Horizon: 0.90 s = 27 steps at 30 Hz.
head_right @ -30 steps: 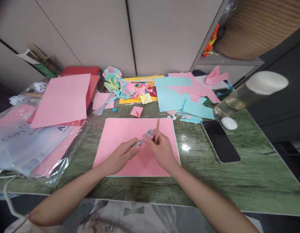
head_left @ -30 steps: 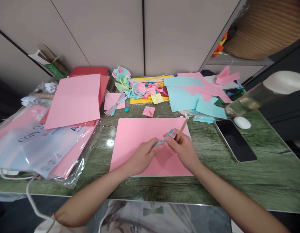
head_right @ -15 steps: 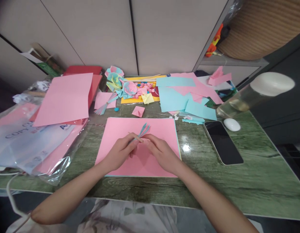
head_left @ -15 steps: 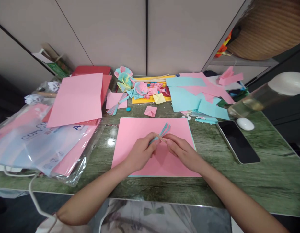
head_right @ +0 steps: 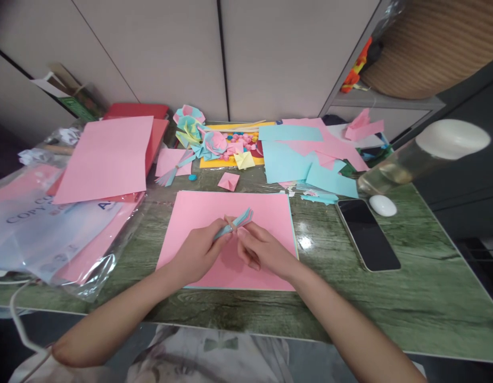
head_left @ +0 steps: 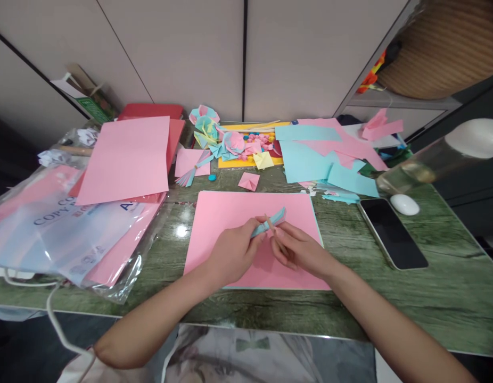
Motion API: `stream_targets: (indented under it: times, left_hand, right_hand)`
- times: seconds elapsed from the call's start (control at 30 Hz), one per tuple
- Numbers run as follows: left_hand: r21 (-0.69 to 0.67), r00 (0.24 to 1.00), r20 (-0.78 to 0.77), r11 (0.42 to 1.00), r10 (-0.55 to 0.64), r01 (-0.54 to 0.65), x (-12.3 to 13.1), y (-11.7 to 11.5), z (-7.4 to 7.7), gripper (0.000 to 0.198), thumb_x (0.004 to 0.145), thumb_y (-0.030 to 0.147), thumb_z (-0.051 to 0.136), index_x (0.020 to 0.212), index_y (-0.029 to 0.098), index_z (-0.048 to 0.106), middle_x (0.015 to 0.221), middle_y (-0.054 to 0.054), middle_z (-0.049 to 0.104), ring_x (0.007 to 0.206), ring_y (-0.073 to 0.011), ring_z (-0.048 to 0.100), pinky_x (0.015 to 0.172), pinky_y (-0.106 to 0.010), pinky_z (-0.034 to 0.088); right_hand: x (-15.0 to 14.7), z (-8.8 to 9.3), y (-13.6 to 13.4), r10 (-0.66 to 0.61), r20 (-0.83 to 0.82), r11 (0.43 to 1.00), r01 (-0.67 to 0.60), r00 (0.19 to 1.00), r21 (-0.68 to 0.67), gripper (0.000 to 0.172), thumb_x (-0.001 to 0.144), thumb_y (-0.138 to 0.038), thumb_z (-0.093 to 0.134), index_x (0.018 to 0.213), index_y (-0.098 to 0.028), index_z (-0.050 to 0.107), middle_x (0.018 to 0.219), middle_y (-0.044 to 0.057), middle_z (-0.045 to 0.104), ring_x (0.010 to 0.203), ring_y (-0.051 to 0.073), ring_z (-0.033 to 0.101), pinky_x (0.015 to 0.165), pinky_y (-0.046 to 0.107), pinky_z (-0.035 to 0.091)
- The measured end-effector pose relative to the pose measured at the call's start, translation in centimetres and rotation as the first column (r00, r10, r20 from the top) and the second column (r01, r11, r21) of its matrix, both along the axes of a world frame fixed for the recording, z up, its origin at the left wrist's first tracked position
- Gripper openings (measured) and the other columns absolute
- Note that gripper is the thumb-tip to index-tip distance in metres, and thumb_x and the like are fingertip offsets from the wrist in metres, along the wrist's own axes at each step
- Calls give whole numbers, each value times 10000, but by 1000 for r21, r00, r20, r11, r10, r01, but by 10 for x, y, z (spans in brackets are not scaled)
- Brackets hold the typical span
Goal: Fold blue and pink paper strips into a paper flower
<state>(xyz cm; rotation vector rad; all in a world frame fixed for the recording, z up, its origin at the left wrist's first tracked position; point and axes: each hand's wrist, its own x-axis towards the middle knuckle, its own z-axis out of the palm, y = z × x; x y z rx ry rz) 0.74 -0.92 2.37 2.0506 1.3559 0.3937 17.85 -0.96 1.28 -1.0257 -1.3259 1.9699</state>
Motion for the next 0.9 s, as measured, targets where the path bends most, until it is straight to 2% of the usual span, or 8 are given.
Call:
stream_targets:
  times: [0.17, 0.43, 0.67, 0.9]
  left_hand:
    - [7, 1000, -4, 1000, -24, 24, 1, -2, 1, 310, 868, 322, 275, 1132, 226, 408, 932, -21, 627, 686, -168, 592, 602, -253, 387]
    - [16, 998, -47, 999, -32, 32, 0, -2, 5, 326, 872, 329, 259, 1122, 197, 421, 882, -34, 641, 663, -180, 587, 562, -254, 378]
    - [-30, 999, 29, 999, -24, 25, 1, -4, 5, 333, 874, 349, 246, 1120, 214, 425, 932, -27, 634, 709, -179, 592, 610, -262, 399]
    - [-60, 993, 113, 998, -20, 27, 0, -5, 4, 308, 869, 347, 273, 1084, 215, 449, 991, -22, 624, 794, -186, 593, 674, -270, 405]
  right_hand:
    - [-5, -1, 0, -14, 65, 999, 12, 998, 38, 376, 839, -414, 381, 1121, -166, 404, 481, -83, 372, 369, 49, 285, 329, 154, 219]
    - [-5, -3, 1, -39, 91, 995, 30, 995, 99, 284, 836, -412, 393, 944, -160, 469, 472, -86, 308, 395, 48, 245, 357, 167, 196]
    - [-4, -4, 2, -40, 63, 991, 32, 997, 126, 298, 832, -410, 411, 967, -149, 460, 468, -94, 275, 391, 48, 223, 363, 175, 193]
    - [-3, -5, 3, -52, 64, 991, 43, 997, 126, 278, 817, -429, 425, 843, -155, 468, 471, -91, 266, 384, 46, 215, 367, 188, 185]
